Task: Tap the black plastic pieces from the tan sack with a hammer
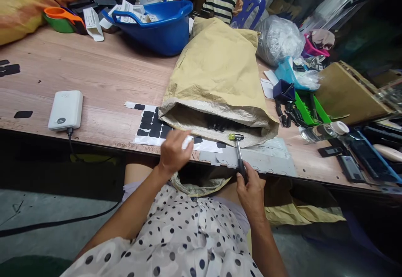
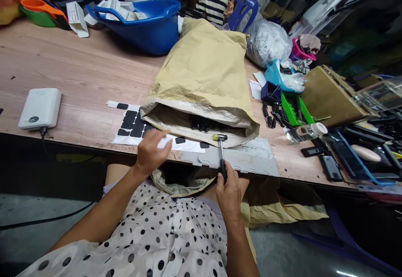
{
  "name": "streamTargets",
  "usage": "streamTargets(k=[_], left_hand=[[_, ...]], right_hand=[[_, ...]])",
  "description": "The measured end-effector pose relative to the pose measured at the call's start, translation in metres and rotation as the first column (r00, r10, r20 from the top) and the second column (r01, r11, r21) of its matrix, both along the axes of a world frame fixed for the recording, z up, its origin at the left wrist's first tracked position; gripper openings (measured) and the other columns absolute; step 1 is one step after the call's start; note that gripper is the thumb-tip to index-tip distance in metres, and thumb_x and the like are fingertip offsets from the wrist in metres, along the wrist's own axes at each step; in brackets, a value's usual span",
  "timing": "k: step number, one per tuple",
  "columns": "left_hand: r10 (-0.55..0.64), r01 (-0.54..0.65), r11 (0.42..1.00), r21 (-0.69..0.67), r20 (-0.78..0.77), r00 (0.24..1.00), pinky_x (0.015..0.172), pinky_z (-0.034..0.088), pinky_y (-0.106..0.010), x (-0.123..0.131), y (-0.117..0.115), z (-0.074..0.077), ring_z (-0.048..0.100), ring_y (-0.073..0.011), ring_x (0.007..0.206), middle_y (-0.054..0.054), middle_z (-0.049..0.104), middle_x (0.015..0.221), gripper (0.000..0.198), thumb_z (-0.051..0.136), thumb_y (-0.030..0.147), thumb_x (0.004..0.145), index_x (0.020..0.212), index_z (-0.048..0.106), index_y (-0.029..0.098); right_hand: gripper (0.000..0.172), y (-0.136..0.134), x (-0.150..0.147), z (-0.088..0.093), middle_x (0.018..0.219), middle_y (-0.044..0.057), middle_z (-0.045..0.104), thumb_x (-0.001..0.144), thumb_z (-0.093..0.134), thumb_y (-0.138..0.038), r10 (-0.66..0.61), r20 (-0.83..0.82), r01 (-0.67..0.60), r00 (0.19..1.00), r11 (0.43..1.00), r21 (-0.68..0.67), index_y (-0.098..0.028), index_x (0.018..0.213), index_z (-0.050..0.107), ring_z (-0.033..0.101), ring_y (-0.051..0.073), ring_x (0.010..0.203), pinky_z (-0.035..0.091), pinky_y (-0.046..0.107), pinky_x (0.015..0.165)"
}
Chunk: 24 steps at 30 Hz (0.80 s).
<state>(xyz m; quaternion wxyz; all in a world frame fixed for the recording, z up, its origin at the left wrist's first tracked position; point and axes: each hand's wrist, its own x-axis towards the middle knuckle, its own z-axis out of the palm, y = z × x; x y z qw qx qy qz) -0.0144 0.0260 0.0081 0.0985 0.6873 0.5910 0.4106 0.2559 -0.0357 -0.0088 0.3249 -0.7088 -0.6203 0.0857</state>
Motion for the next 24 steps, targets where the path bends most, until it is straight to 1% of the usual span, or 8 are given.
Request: streamTargets(k=[2, 3, 6, 9, 13, 15, 18, 24], left_hand=[[0.212, -0.212, 0.977, -0.012, -0.006, 0.977, 0.091, 0.053, -0.049, -0.011, 0.039, 0.007, 0.058, -0.0321, 0.110, -0.011, 0.063, 0.111, 0.044, 0.063, 0.028, 0.088, 0.132, 0.058, 0.023], [0.259, -0.260, 0.965, -0.030, -0.012, 0.966, 0.095, 0.050, -0.051, -0.017, 0.057, 0.008, 0.053, -0.0364, 0.120, -0.013, 0.060, 0.120, 0.055, 0.068, 0.029, 0.084, 0.137, 0.053, 0.024], [0.273, -0.273, 0.960, -0.063, -0.012, 0.962, 0.099, 0.044, -0.055, -0.031, 0.101, 0.004, 0.045, -0.0420, 0.128, -0.015, 0.056, 0.128, 0.070, 0.075, 0.026, 0.076, 0.141, 0.049, 0.027], [0.244, -0.241, 0.959, -0.148, 0.002, 0.970, 0.096, 0.043, -0.055, -0.038, 0.123, -0.001, 0.049, -0.0402, 0.121, -0.014, 0.061, 0.124, 0.052, 0.066, 0.022, 0.081, 0.132, 0.055, 0.028], [0.294, -0.281, 0.945, -0.166, 0.064, 0.954, 0.088, 0.046, -0.044, -0.041, 0.131, 0.000, 0.060, -0.0309, 0.106, -0.008, 0.069, 0.106, 0.026, 0.055, 0.021, 0.087, 0.111, 0.064, 0.027], [0.341, -0.322, 0.934, -0.155, 0.119, 0.932, 0.081, 0.046, -0.037, -0.043, 0.131, 0.003, 0.063, -0.0265, 0.095, -0.005, 0.070, 0.095, 0.020, 0.055, 0.023, 0.087, 0.104, 0.066, 0.026], [0.401, -0.374, 0.913, -0.167, 0.182, 0.898, 0.071, 0.044, -0.031, -0.049, 0.129, 0.006, 0.063, -0.0222, 0.082, -0.001, 0.067, 0.078, 0.012, 0.057, 0.028, 0.086, 0.094, 0.065, 0.025], [0.359, -0.347, 0.933, -0.094, 0.291, 0.887, 0.065, 0.043, -0.026, -0.057, 0.121, 0.012, 0.059, -0.0165, 0.071, 0.004, 0.057, 0.065, 0.016, 0.061, 0.036, 0.086, 0.078, 0.057, 0.023]], right_hand=[[0.044, 0.003, -0.002, 0.004, 0.108, 0.014, 0.071, 0.087, 0.049, -0.040, 0.009, 0.037, -0.009, 0.999, 1.000, 0.017, -0.020, 0.123, 0.067, 0.065, 0.030, 0.095, 0.054, 0.044, 0.082], [0.044, 0.003, -0.003, 0.008, 0.104, 0.013, 0.070, 0.088, 0.050, -0.040, 0.008, 0.062, -0.008, 0.998, 1.000, 0.005, -0.021, 0.123, 0.068, 0.064, 0.030, 0.091, 0.054, 0.044, 0.080], [0.045, 0.007, -0.001, 0.023, 0.093, 0.011, 0.065, 0.087, 0.053, -0.048, 0.004, 0.170, 0.014, 0.985, 0.994, -0.105, -0.025, 0.122, 0.070, 0.060, 0.029, 0.083, 0.052, 0.044, 0.073], [0.047, 0.032, 0.016, 0.040, 0.106, 0.012, 0.059, 0.083, 0.059, -0.057, -0.021, 0.187, 0.030, 0.982, 0.999, -0.046, -0.026, 0.117, 0.072, 0.058, 0.032, 0.098, 0.051, 0.046, 0.078], [0.087, 0.105, 0.048, 0.043, 0.133, 0.020, 0.047, 0.074, 0.069, -0.062, -0.177, 0.041, 0.171, 0.983, 0.978, 0.117, -0.018, 0.146, 0.047, 0.049, 0.038, 0.122, 0.047, 0.053, 0.096], [0.097, 0.143, 0.056, 0.033, 0.142, 0.021, 0.043, 0.070, 0.073, -0.061, -0.129, -0.043, 0.132, 0.991, 0.989, 0.063, -0.016, 0.149, 0.039, 0.045, 0.038, 0.129, 0.043, 0.054, 0.104], [0.093, 0.184, 0.048, 0.014, 0.145, 0.018, 0.047, 0.074, 0.069, -0.058, -0.023, -0.130, 0.023, 0.991, 1.000, 0.002, -0.018, 0.150, 0.035, 0.045, 0.034, 0.133, 0.038, 0.054, 0.109], [0.071, 0.201, 0.014, -0.002, 0.146, 0.019, 0.049, 0.082, 0.060, -0.054, -0.139, 0.073, 0.137, 0.988, 0.990, 0.030, -0.024, 0.145, 0.046, 0.041, 0.038, 0.135, 0.030, 0.065, 0.109]])
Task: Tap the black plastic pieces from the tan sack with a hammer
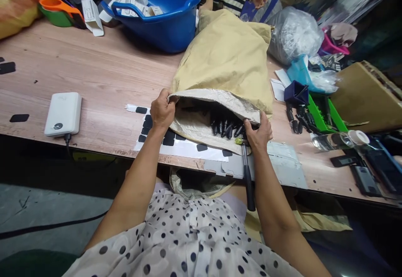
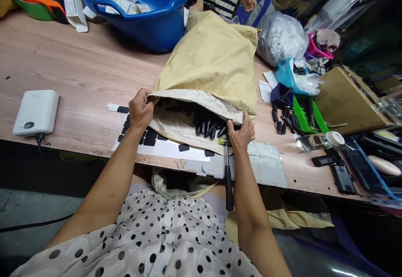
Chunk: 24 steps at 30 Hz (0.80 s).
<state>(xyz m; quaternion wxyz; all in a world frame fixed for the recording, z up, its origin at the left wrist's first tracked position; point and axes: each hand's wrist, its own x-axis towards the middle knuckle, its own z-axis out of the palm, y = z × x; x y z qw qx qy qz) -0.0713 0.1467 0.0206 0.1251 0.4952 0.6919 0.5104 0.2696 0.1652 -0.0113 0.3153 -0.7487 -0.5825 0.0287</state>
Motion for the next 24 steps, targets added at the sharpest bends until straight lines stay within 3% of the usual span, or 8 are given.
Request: streamTargets(k=[9, 15, 19, 22, 24], left_hand=[[0.035, -0.043, 0.992, 0.120, 0.063, 0.997, 0.067, 0.047, -0.025, -0.024, -0.003, 0.022, 0.056, -0.0149, 0.075, 0.003, 0.056, 0.070, 0.019, 0.059, 0.032, 0.089, 0.074, 0.050, 0.024], [0.053, -0.069, 0.984, 0.163, 0.104, 0.993, 0.064, 0.043, -0.028, -0.040, -0.029, 0.019, 0.051, -0.0145, 0.071, 0.003, 0.050, 0.067, 0.026, 0.064, 0.036, 0.088, 0.071, 0.048, 0.024], [0.171, -0.186, 0.966, 0.180, 0.097, 0.981, 0.068, 0.041, -0.029, -0.052, -0.029, 0.017, 0.049, -0.0136, 0.074, 0.004, 0.046, 0.066, 0.029, 0.063, 0.037, 0.090, 0.070, 0.047, 0.022], [0.251, -0.254, 0.960, 0.120, 0.040, 0.967, 0.077, 0.044, -0.033, -0.048, -0.032, 0.017, 0.055, -0.0181, 0.085, 0.002, 0.054, 0.076, 0.019, 0.060, 0.038, 0.093, 0.082, 0.054, 0.022], [0.291, -0.285, 0.953, 0.105, -0.041, 0.956, 0.087, 0.046, -0.040, -0.032, -0.046, 0.015, 0.058, -0.0255, 0.103, -0.005, 0.062, 0.097, 0.020, 0.062, 0.038, 0.091, 0.102, 0.058, 0.022]], right_hand=[[0.068, 0.019, -0.053, -0.005, 0.141, 0.020, 0.052, 0.087, 0.052, -0.054, 0.038, 0.064, -0.048, 0.997, 0.987, 0.154, -0.020, 0.146, 0.045, 0.050, 0.036, 0.129, 0.040, 0.057, 0.104], [0.069, 0.021, -0.089, -0.006, 0.144, 0.022, 0.048, 0.090, 0.048, -0.054, 0.068, 0.055, -0.078, 0.996, 0.979, 0.187, -0.019, 0.149, 0.039, 0.044, 0.038, 0.135, 0.040, 0.059, 0.104], [0.072, 0.022, -0.105, -0.009, 0.148, 0.023, 0.041, 0.090, 0.049, -0.055, 0.109, 0.005, -0.108, 0.994, 0.983, 0.150, -0.020, 0.152, 0.034, 0.038, 0.042, 0.138, 0.037, 0.064, 0.103], [0.076, 0.024, -0.114, -0.008, 0.149, 0.025, 0.039, 0.090, 0.050, -0.056, 0.104, -0.011, -0.102, 0.995, 0.986, 0.134, -0.018, 0.153, 0.032, 0.036, 0.043, 0.139, 0.036, 0.065, 0.104], [0.077, 0.025, -0.117, -0.006, 0.150, 0.026, 0.038, 0.090, 0.050, -0.057, 0.078, -0.021, -0.075, 0.997, 0.989, 0.130, -0.017, 0.153, 0.031, 0.037, 0.043, 0.138, 0.035, 0.065, 0.105]])
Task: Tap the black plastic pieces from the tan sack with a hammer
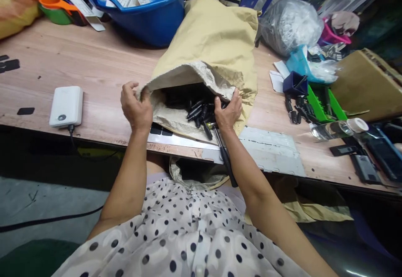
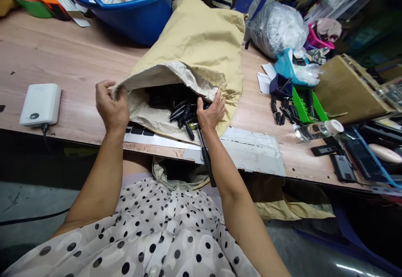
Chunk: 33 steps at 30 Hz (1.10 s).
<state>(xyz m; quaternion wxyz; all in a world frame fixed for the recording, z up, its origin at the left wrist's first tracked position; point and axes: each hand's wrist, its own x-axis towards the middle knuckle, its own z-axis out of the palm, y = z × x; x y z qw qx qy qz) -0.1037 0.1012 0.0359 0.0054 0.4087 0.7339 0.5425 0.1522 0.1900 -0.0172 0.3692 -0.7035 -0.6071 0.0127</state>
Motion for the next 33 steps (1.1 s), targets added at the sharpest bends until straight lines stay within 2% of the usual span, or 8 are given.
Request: streamTargets(k=[3, 5, 8, 11, 18, 22, 25, 33], left_hand=[[-0.048, 0.042, 0.998, -0.035, -0.196, 0.980, 0.101, 0.042, -0.048, 0.040, -0.032, -0.007, 0.045, -0.0350, 0.132, -0.014, 0.056, 0.128, 0.045, 0.063, 0.040, 0.090, 0.130, 0.053, 0.022], [-0.241, 0.222, 0.971, -0.094, -0.358, 0.902, 0.105, 0.040, -0.050, 0.070, -0.050, -0.015, 0.045, -0.0351, 0.133, -0.014, 0.054, 0.135, 0.052, 0.063, 0.042, 0.090, 0.138, 0.050, 0.023], [-0.595, 0.533, 0.799, -0.278, -0.495, 0.633, 0.102, 0.041, -0.045, 0.102, -0.059, -0.027, 0.051, -0.0312, 0.124, -0.012, 0.055, 0.137, 0.051, 0.066, 0.038, 0.089, 0.138, 0.054, 0.026], [-0.731, 0.603, 0.678, -0.419, -0.462, 0.502, 0.091, 0.045, -0.039, 0.111, -0.050, -0.034, 0.055, -0.0281, 0.113, -0.012, 0.057, 0.134, 0.042, 0.068, 0.033, 0.089, 0.129, 0.061, 0.025], [-0.745, 0.605, 0.667, -0.434, -0.383, 0.546, 0.086, 0.045, -0.037, 0.104, -0.044, -0.036, 0.055, -0.0262, 0.102, -0.010, 0.062, 0.118, 0.023, 0.073, 0.037, 0.085, 0.100, 0.068, 0.020], [-0.783, 0.657, 0.622, -0.426, -0.322, 0.532, 0.086, 0.047, -0.036, 0.102, -0.046, -0.037, 0.057, -0.0239, 0.096, -0.007, 0.064, 0.104, 0.018, 0.073, 0.035, 0.085, 0.095, 0.069, 0.021], [-0.807, 0.716, 0.591, -0.371, -0.256, 0.532, 0.086, 0.048, -0.035, 0.097, -0.044, -0.040, 0.059, -0.0216, 0.092, -0.005, 0.064, 0.096, 0.015, 0.069, 0.032, 0.087, 0.097, 0.071, 0.021], [-0.843, 0.762, 0.528, -0.374, -0.122, 0.524, 0.083, 0.051, -0.033, 0.088, -0.039, -0.040, 0.063, -0.0204, 0.087, -0.002, 0.066, 0.087, 0.013, 0.070, 0.027, 0.082, 0.094, 0.075, 0.023]], right_hand=[[0.078, 0.001, -0.002, 0.004, 0.151, 0.026, 0.036, 0.090, 0.050, -0.058, -0.024, -0.024, 0.023, 0.999, 0.999, -0.028, -0.017, 0.154, 0.030, 0.036, 0.042, 0.139, 0.033, 0.065, 0.106], [0.079, 0.002, -0.001, 0.007, 0.153, 0.025, 0.035, 0.090, 0.048, -0.059, -0.019, -0.029, 0.017, 0.999, 0.998, -0.064, -0.019, 0.154, 0.028, 0.035, 0.042, 0.140, 0.032, 0.066, 0.107], [0.081, 0.001, 0.007, 0.012, 0.153, 0.024, 0.034, 0.089, 0.048, -0.062, 0.020, -0.021, -0.022, 1.000, 0.992, -0.126, -0.021, 0.155, 0.025, 0.033, 0.042, 0.141, 0.030, 0.067, 0.107], [0.080, -0.014, 0.028, 0.021, 0.154, 0.022, 0.035, 0.089, 0.050, -0.062, 0.084, -0.001, -0.083, 0.996, 0.986, -0.143, -0.025, 0.155, 0.024, 0.032, 0.043, 0.142, 0.030, 0.071, 0.105], [0.048, -0.129, 0.067, 0.049, 0.132, 0.018, 0.051, 0.091, 0.056, -0.048, 0.218, 0.213, -0.237, 0.952, 0.969, 0.066, -0.021, 0.130, 0.059, 0.051, 0.036, 0.126, 0.043, 0.055, 0.104], [0.033, -0.177, 0.057, 0.045, 0.099, 0.009, 0.059, 0.091, 0.057, -0.045, 0.299, 0.198, -0.280, 0.933, 0.952, -0.120, -0.021, 0.110, 0.069, 0.063, 0.025, 0.088, 0.054, 0.037, 0.077], [0.027, -0.184, 0.049, 0.039, 0.090, 0.006, 0.061, 0.091, 0.056, -0.040, 0.299, 0.192, -0.244, 0.935, 0.932, -0.266, -0.024, 0.107, 0.070, 0.062, 0.023, 0.078, 0.049, 0.031, 0.064], [0.018, -0.179, 0.054, 0.036, 0.087, 0.007, 0.067, 0.086, 0.053, -0.036, 0.254, -0.114, -0.275, 0.961, 0.927, -0.254, -0.022, 0.091, 0.064, 0.064, 0.023, 0.078, 0.053, 0.036, 0.074]])
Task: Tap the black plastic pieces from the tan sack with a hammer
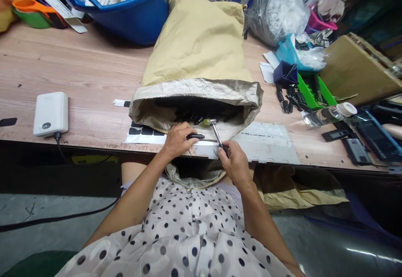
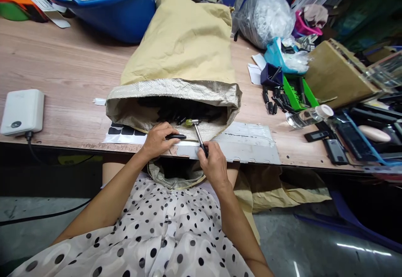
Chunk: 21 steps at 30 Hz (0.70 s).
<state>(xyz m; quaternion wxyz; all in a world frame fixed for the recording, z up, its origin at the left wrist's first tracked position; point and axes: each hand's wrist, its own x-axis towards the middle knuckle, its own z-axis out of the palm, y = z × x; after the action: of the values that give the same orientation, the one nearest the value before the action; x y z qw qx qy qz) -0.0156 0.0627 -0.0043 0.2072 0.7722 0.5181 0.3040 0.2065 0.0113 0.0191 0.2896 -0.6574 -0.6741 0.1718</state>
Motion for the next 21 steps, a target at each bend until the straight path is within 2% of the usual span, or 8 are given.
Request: streamTargets(k=[3, 7, 10, 13, 16, 21], left_hand=[[0.021, -0.020, 0.999, -0.040, 0.032, 0.999, 0.082, 0.051, -0.032, 0.000, 0.001, 0.003, 0.064, -0.0203, 0.087, -0.002, 0.068, 0.087, 0.012, 0.071, 0.027, 0.081, 0.092, 0.074, 0.023], [0.058, -0.054, 0.996, -0.071, 0.052, 0.997, 0.083, 0.051, -0.033, 0.000, 0.003, 0.004, 0.064, -0.0205, 0.088, -0.003, 0.070, 0.091, 0.013, 0.070, 0.027, 0.081, 0.093, 0.074, 0.023], [0.060, -0.056, 0.994, -0.091, 0.042, 0.997, 0.084, 0.051, -0.033, -0.001, 0.004, 0.003, 0.065, -0.0208, 0.089, -0.002, 0.070, 0.090, 0.012, 0.072, 0.026, 0.079, 0.090, 0.074, 0.024], [0.060, -0.057, 0.992, -0.116, 0.020, 0.998, 0.086, 0.050, -0.034, -0.002, 0.005, 0.004, 0.065, -0.0215, 0.090, -0.002, 0.070, 0.088, 0.013, 0.075, 0.026, 0.077, 0.089, 0.075, 0.024], [0.061, -0.059, 0.990, -0.127, 0.011, 0.998, 0.086, 0.050, -0.034, -0.002, 0.006, 0.003, 0.064, -0.0213, 0.090, -0.001, 0.070, 0.089, 0.014, 0.075, 0.028, 0.077, 0.090, 0.075, 0.025], [0.072, -0.069, 0.993, -0.100, 0.021, 0.997, 0.084, 0.051, -0.033, -0.002, 0.006, 0.002, 0.064, -0.0205, 0.088, -0.001, 0.070, 0.086, 0.013, 0.074, 0.030, 0.077, 0.089, 0.077, 0.026]], right_hand=[[0.019, -0.013, 0.003, 0.001, 0.084, 0.006, 0.070, 0.087, 0.055, -0.038, -0.043, -0.135, 0.039, 0.990, 0.999, -0.034, -0.022, 0.094, 0.061, 0.065, 0.022, 0.074, 0.055, 0.035, 0.073], [0.022, -0.033, 0.005, -0.002, 0.088, 0.006, 0.075, 0.089, 0.056, -0.036, -0.060, -0.281, 0.047, 0.958, 0.998, -0.053, -0.022, 0.107, 0.058, 0.071, 0.021, 0.079, 0.057, 0.033, 0.073], [0.035, -0.043, 0.002, -0.005, 0.103, 0.008, 0.076, 0.091, 0.056, -0.032, -0.033, -0.239, 0.045, 0.970, 0.998, 0.049, -0.021, 0.124, 0.059, 0.073, 0.023, 0.092, 0.059, 0.036, 0.083], [0.040, -0.045, -0.003, -0.007, 0.121, 0.010, 0.073, 0.094, 0.054, -0.027, 0.058, -0.174, -0.027, 0.983, 0.985, 0.172, -0.021, 0.134, 0.061, 0.070, 0.024, 0.111, 0.057, 0.038, 0.098], [0.041, -0.044, -0.010, -0.008, 0.121, 0.010, 0.074, 0.098, 0.050, -0.024, 0.138, -0.149, -0.108, 0.979, 0.975, 0.195, -0.022, 0.138, 0.061, 0.069, 0.023, 0.115, 0.057, 0.037, 0.099], [0.042, -0.047, -0.018, -0.012, 0.119, 0.011, 0.074, 0.101, 0.047, -0.022, 0.182, -0.115, -0.150, 0.977, 0.958, 0.245, -0.022, 0.141, 0.058, 0.070, 0.023, 0.110, 0.058, 0.039, 0.098]])
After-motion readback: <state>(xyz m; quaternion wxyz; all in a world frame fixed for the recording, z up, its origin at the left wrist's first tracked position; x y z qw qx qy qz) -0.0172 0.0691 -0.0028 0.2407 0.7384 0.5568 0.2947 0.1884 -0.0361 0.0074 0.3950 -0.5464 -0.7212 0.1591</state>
